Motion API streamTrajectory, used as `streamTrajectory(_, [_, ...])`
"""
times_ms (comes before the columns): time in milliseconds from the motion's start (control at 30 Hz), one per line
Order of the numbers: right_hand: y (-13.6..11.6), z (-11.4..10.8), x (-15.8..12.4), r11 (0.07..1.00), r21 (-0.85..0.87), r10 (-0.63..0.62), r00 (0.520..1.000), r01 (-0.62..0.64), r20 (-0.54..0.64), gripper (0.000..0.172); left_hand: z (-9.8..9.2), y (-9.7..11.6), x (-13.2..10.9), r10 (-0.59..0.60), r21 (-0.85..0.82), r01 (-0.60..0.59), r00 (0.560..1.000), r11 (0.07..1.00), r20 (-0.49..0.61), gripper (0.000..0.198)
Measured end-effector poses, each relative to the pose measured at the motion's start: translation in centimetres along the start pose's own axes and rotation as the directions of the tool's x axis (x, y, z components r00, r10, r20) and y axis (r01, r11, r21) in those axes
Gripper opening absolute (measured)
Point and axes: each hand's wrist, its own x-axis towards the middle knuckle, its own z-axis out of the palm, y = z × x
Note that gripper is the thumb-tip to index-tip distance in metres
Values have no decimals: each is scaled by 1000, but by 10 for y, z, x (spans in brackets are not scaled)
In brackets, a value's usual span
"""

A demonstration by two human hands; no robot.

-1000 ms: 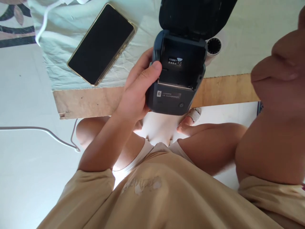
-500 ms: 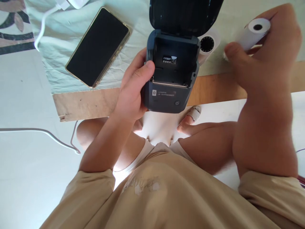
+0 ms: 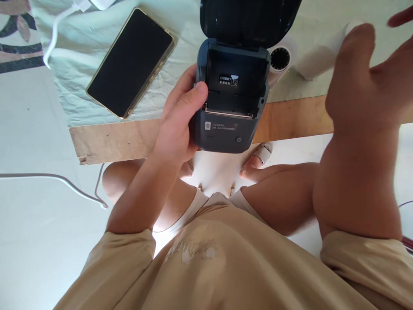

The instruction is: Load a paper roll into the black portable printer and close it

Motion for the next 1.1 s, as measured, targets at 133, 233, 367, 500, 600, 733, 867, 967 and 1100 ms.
streamTrajectory(133, [-25,10,-5,945,-7,-322,930,328,179,46,2,2,-1,1,14,-1,1000,1000,-9,19])
streamTrajectory(233, [-35,22,-9,949,-42,-295,924,314,245,50,1,3,-1,-9,-7,9,1000,1000,-3,19])
streamTrajectory(367, [-35,28,-13,934,-234,-216,950,268,226,46,-1,4,-1,-30,-43,32,999,999,31,18])
streamTrajectory(500, [-31,28,-13,917,-308,-177,951,252,253,41,2,4,-1,-26,-29,27,999,999,23,22])
streamTrajectory(600, [-31,30,-11,901,-364,-128,946,236,299,31,3,4,-2,-19,-39,19,1000,999,16,22])
streamTrajectory(733, [-32,31,-10,896,-382,-114,948,227,297,32,2,5,-3,-24,-30,25,999,999,44,23])
streamTrajectory(867, [-30,32,-11,905,-348,-161,953,246,255,33,-1,5,-2,-22,-19,23,998,1000,62,24])
streamTrajectory(967, [-30,31,-11,901,-336,-227,959,273,170,27,-3,5,-2,-32,-23,33,997,999,64,22])
streamTrajectory(1100, [-41,21,-9,979,-16,-201,979,202,43,34,0,5,-2,-20,-37,22,998,999,54,19])
